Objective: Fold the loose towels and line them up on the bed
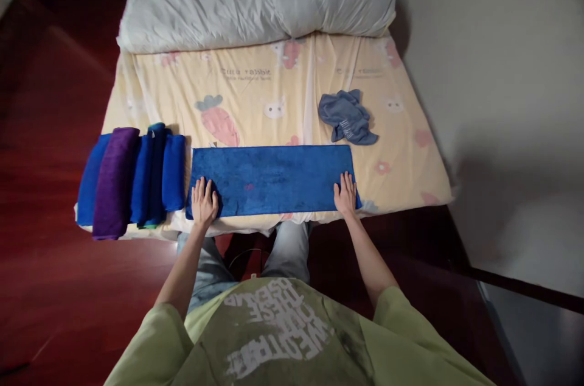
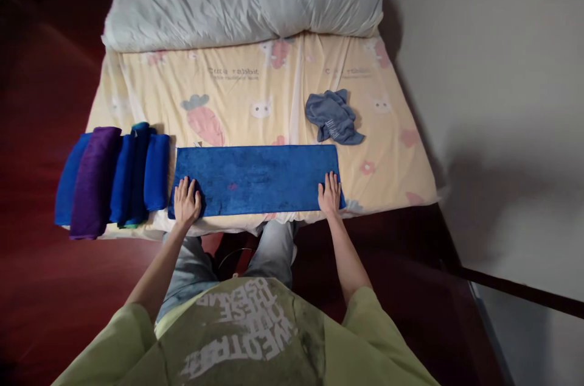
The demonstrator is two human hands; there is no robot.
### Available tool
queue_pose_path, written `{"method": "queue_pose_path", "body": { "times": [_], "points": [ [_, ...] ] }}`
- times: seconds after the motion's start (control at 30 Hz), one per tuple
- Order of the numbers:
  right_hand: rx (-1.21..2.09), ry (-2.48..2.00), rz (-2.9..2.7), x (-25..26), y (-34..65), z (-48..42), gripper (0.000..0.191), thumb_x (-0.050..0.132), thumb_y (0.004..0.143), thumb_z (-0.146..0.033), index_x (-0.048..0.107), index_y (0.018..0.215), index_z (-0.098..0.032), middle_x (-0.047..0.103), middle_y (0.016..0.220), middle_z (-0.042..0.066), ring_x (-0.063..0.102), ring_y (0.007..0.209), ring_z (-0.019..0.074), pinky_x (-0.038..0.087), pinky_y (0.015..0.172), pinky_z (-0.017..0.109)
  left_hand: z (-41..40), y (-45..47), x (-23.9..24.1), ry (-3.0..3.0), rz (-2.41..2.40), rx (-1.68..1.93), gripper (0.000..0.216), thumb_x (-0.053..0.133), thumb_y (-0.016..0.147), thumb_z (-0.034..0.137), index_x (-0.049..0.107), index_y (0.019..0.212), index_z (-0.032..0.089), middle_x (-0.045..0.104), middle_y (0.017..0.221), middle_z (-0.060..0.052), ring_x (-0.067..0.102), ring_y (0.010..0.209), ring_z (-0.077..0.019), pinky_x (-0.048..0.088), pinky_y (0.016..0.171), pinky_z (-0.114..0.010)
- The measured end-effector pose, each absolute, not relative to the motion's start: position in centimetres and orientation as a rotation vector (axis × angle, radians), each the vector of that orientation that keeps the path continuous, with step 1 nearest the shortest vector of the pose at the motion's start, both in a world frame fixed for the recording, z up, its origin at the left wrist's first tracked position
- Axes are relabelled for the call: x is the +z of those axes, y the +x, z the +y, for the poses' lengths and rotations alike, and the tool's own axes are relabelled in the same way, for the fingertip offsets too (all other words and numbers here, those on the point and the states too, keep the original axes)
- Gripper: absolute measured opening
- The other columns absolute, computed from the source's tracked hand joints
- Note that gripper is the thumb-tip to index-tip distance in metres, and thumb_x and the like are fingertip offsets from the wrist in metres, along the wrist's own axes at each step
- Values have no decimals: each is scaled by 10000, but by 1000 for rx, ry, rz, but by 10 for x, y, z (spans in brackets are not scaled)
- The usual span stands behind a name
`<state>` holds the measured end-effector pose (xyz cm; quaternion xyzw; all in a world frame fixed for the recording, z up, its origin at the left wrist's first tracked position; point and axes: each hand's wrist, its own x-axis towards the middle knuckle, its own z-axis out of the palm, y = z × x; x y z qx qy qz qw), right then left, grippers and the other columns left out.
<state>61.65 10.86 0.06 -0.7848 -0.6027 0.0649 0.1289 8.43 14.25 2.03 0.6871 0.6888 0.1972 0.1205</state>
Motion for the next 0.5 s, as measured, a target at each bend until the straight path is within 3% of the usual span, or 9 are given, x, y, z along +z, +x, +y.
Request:
{"method": "queue_pose_path", "body": {
  "times": [0.3, 0.4, 0.5],
  "points": [
    [279, -2253, -1517, 46, 582, 69, 628, 339, 1012, -406, 442, 1560, -116, 330, 1705, 184, 217, 1624, 281, 187, 1308, 586, 83, 76, 36, 1931, 2045, 674, 658, 361, 1029, 376, 364, 1609, 66, 212, 1729, -218, 110, 1636, -343, 185, 1296, -609],
    [386, -1999, -1201, 53, 520, 34, 540, 371, 1001, -424, 557, 1441, -172, 515, 1577, 188, 429, 1510, 277, 331, 1255, 542, 26, 78, 39, 1923, 1964, 676, 641, 399, 1000, 354, 402, 1588, 99, 311, 1697, -203, 165, 1629, -323, 233, 1298, -572],
    [868, -1711, -771, 43, 451, -4, 424, 498, 944, -458, 645, 1241, -192, 739, 1201, 148, 702, 1080, 278, 551, 1016, 478, -36, 82, 31, 1864, 1753, 420, 555, 401, 965, 345, 572, 1456, 151, 589, 1485, -190, 501, 1455, -332, 415, 1210, -495]
  ]
}}
